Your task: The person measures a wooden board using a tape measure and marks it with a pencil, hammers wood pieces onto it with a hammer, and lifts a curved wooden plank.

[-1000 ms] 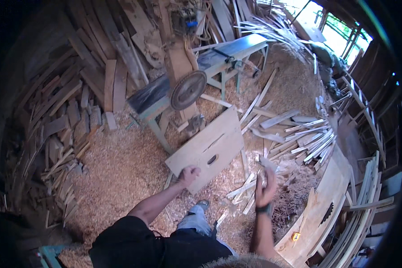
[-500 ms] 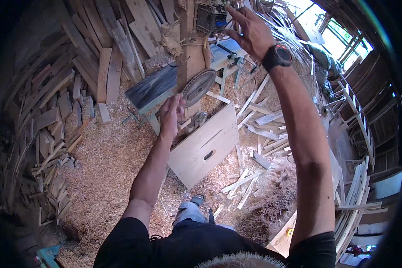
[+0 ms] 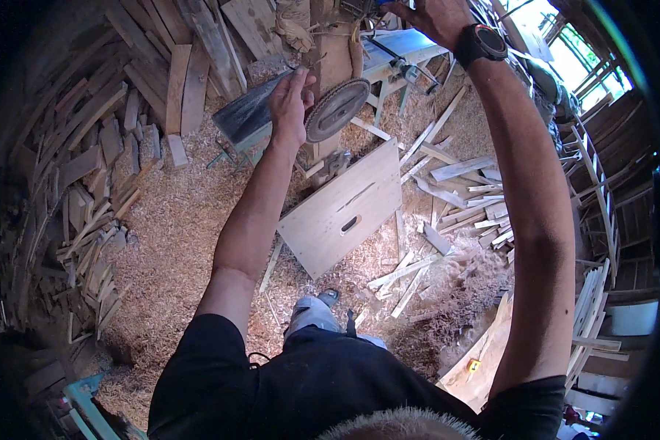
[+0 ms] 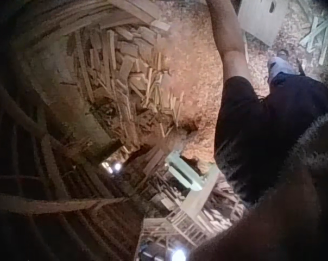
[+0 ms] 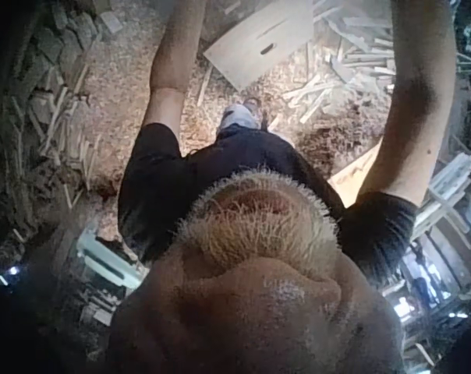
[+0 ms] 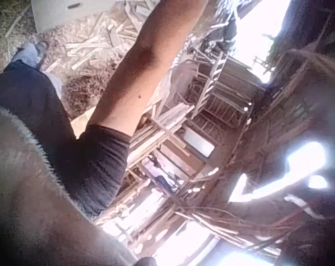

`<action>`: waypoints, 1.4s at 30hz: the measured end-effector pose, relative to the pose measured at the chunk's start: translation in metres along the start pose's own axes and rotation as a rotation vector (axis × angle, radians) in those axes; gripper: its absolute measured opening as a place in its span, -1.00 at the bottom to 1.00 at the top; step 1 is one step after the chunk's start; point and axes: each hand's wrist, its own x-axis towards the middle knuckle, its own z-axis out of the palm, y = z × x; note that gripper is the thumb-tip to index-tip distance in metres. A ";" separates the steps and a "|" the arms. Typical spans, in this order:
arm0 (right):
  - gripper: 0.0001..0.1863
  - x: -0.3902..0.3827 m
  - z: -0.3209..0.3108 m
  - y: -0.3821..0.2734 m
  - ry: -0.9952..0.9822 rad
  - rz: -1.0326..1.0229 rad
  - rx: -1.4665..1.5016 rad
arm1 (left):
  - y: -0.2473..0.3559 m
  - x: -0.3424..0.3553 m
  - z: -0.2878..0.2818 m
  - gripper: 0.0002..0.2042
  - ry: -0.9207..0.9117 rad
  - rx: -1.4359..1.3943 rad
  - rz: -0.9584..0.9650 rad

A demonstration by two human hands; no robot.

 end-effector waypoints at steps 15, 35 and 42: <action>-0.41 0.003 -0.005 -0.007 0.033 -0.051 -0.206 | -0.010 0.014 0.053 -0.81 0.005 -0.187 0.169; -0.29 -0.004 0.000 0.009 0.090 -0.076 -0.305 | -0.026 0.027 0.078 -0.88 0.117 -0.040 0.207; -0.55 0.046 0.035 -0.023 -0.194 -0.017 -0.116 | -0.011 0.096 -0.016 -0.78 0.007 0.175 0.031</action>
